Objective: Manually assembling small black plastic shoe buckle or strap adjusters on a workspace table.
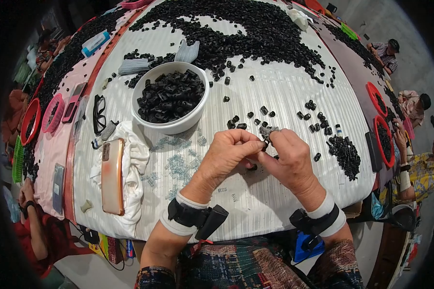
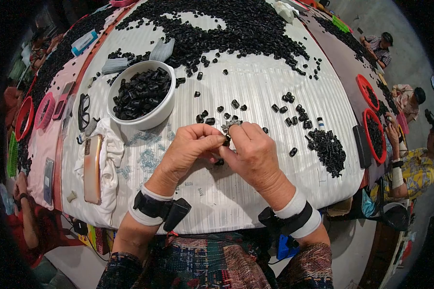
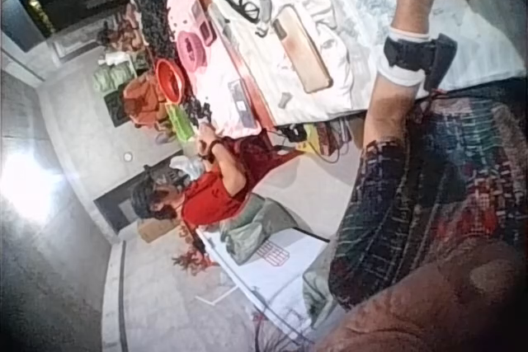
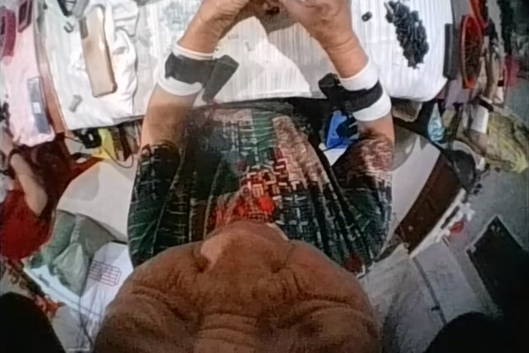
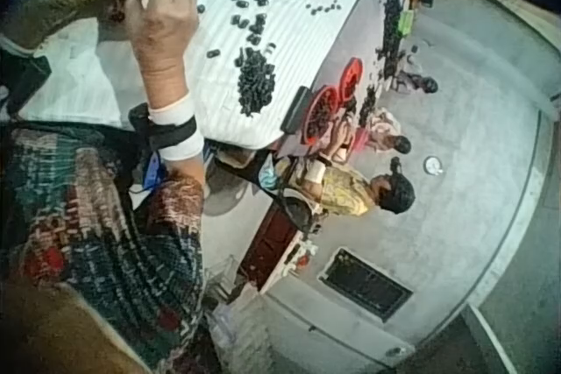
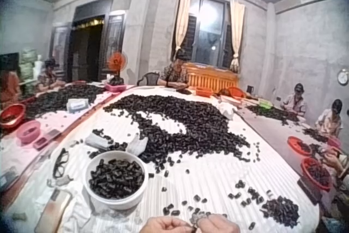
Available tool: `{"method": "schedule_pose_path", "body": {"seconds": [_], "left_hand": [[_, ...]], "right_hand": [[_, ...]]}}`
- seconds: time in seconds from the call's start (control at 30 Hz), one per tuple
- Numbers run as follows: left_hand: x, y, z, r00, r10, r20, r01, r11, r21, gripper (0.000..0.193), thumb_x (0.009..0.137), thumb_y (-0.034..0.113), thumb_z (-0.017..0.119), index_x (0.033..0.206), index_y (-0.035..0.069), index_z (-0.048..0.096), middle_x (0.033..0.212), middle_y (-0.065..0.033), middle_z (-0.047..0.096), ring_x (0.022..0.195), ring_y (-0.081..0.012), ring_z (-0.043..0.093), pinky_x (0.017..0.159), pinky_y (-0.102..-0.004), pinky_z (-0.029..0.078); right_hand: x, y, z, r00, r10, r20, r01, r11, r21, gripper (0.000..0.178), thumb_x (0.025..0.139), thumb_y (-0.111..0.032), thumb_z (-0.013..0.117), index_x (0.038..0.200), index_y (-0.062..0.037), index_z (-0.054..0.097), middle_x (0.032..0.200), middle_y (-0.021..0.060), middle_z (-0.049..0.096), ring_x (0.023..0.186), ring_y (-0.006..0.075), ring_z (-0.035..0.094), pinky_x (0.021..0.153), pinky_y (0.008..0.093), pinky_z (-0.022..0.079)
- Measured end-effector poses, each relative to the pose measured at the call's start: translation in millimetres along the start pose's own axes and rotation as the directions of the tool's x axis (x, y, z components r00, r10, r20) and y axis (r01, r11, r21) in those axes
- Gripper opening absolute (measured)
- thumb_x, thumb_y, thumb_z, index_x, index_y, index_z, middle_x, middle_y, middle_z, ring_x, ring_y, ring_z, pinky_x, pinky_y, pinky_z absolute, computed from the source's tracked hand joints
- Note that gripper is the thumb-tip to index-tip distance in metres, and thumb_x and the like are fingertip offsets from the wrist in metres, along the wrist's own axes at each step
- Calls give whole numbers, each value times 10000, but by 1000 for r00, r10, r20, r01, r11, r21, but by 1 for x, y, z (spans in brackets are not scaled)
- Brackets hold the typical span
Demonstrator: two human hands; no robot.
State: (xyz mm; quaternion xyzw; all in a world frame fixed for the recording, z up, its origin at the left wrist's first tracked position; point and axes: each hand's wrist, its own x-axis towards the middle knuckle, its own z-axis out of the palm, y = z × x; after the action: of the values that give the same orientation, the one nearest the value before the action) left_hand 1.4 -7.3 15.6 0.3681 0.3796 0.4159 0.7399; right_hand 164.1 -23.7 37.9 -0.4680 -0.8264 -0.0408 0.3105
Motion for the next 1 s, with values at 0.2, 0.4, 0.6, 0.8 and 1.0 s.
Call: {"method": "schedule_pose_path", "body": {"seconds": [0.2,0.4,0.6,0.8,1.0], "left_hand": [[5,-5,-7,999,16,38,-17,999,32,153,806,136,685,823,-13,659,716,-72,654,576,-99,602,526,-200,499],[4,0,-5,999,7,51,-9,999,35,158,811,147,669,823,-10,653,716,-69,653,599,-105,611,546,-215,504],[4,-2,-9,992,-14,124,13,1000,6,140,815,131,663,873,6,638,767,-60,649,645,-110,625,568,-230,521],[5,-3,-5,991,-42,126,43,999,-5,137,804,108,655,884,-2,637,770,-64,647,672,-119,629,590,-244,534],[6,-5,-6,991,-18,135,31,995,-93,123,798,70,638,872,-28,626,766,-85,644,656,-133,626,576,-246,534]], "right_hand": [[-2,-2,3,1000,-23,13,23,1000,13,200,649,-83,707,708,-39,521,639,79,488,596,232,536,514,342,461],[-1,-2,3,1000,-16,-7,17,999,48,201,651,-63,692,682,-44,494,622,83,476,574,240,530,500,352,454],[0,-3,4,997,-59,-58,62,997,50,209,635,-36,687,668,-45,481,615,88,470,569,249,523,482,354,438],[-1,-6,-3,995,-86,-42,87,996,28,220,620,-32,699,669,-43,485,614,84,472,571,250,524,485,349,438],[4,-10,-7,999,-28,23,24,986,166,172,682,-48,686,772,-4,546,695,89,513,568,209,525,488,316,443]]}}
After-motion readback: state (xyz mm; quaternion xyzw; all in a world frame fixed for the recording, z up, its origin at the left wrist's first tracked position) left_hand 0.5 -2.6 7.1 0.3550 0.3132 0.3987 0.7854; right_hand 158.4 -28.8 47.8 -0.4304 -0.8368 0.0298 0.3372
